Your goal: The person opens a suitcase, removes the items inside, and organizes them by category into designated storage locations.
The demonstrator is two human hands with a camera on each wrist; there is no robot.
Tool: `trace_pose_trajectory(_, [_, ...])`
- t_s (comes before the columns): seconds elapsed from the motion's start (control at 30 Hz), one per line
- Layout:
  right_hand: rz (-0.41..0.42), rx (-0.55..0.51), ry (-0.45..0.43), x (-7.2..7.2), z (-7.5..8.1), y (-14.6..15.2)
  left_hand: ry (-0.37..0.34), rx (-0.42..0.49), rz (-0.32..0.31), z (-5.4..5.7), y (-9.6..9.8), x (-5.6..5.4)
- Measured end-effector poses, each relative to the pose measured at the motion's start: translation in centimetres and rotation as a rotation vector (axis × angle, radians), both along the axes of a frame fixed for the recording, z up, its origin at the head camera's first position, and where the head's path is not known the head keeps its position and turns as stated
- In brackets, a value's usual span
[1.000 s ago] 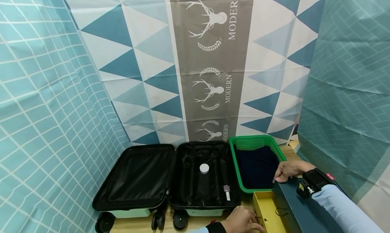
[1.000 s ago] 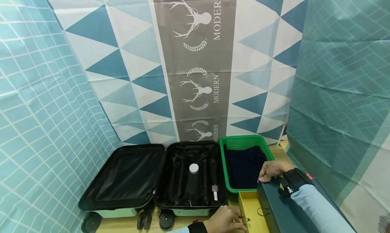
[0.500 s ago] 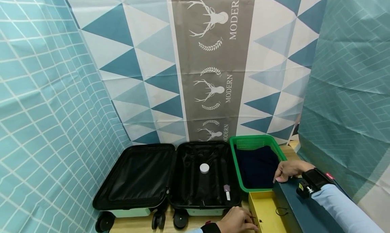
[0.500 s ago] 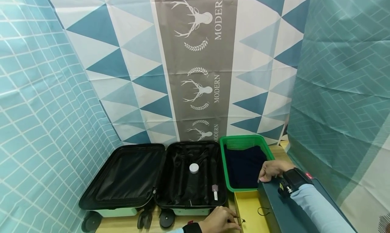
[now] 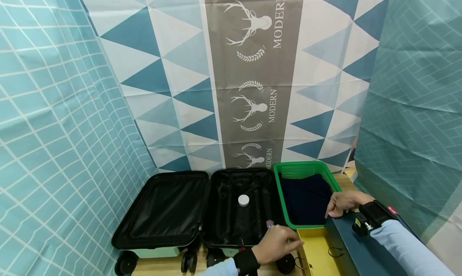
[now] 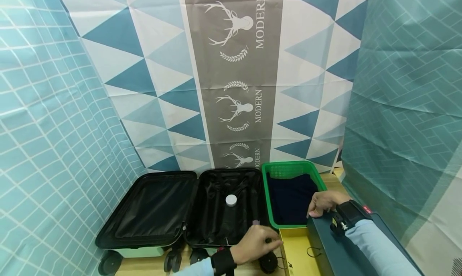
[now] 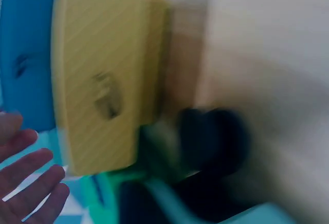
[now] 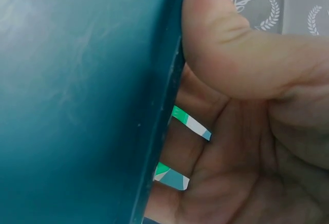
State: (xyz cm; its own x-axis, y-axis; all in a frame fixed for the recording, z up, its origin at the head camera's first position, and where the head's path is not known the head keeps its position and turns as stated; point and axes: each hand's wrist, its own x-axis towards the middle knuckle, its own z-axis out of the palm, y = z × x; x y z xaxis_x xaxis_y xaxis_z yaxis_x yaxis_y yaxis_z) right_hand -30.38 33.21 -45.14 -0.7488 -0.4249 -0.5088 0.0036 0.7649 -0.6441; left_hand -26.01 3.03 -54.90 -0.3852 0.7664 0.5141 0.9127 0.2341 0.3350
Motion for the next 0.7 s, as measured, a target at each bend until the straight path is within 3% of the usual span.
trace_pose_trajectory(0.13, [0.013, -0.009, -0.005, 0.1, 0.0, 0.3, 0.007, -0.059, 0.102, 2.0, 0.7, -2.8])
trace_pose_trajectory(0.27, [0.06, -0.02, 0.015, 0.1, -0.2, 0.3, 0.076, -0.174, 0.198, 2.0, 0.9, -6.4])
trace_pose_trajectory(0.43, [0.067, -0.029, 0.014, 0.1, -0.5, 0.0, 0.08, -0.277, 0.305, 0.0, 0.7, -9.8])
trace_pose_trajectory(0.53, [0.055, -0.031, 0.011, 0.1, -0.8, -0.3, -0.008, -0.348, 0.364, -2.0, 0.5, -10.9])
trace_pose_trajectory(0.7, [0.097, -0.074, 0.011, -0.1, -1.1, -0.7, -0.187, -0.451, 0.469, -5.1, 0.1, -11.7])
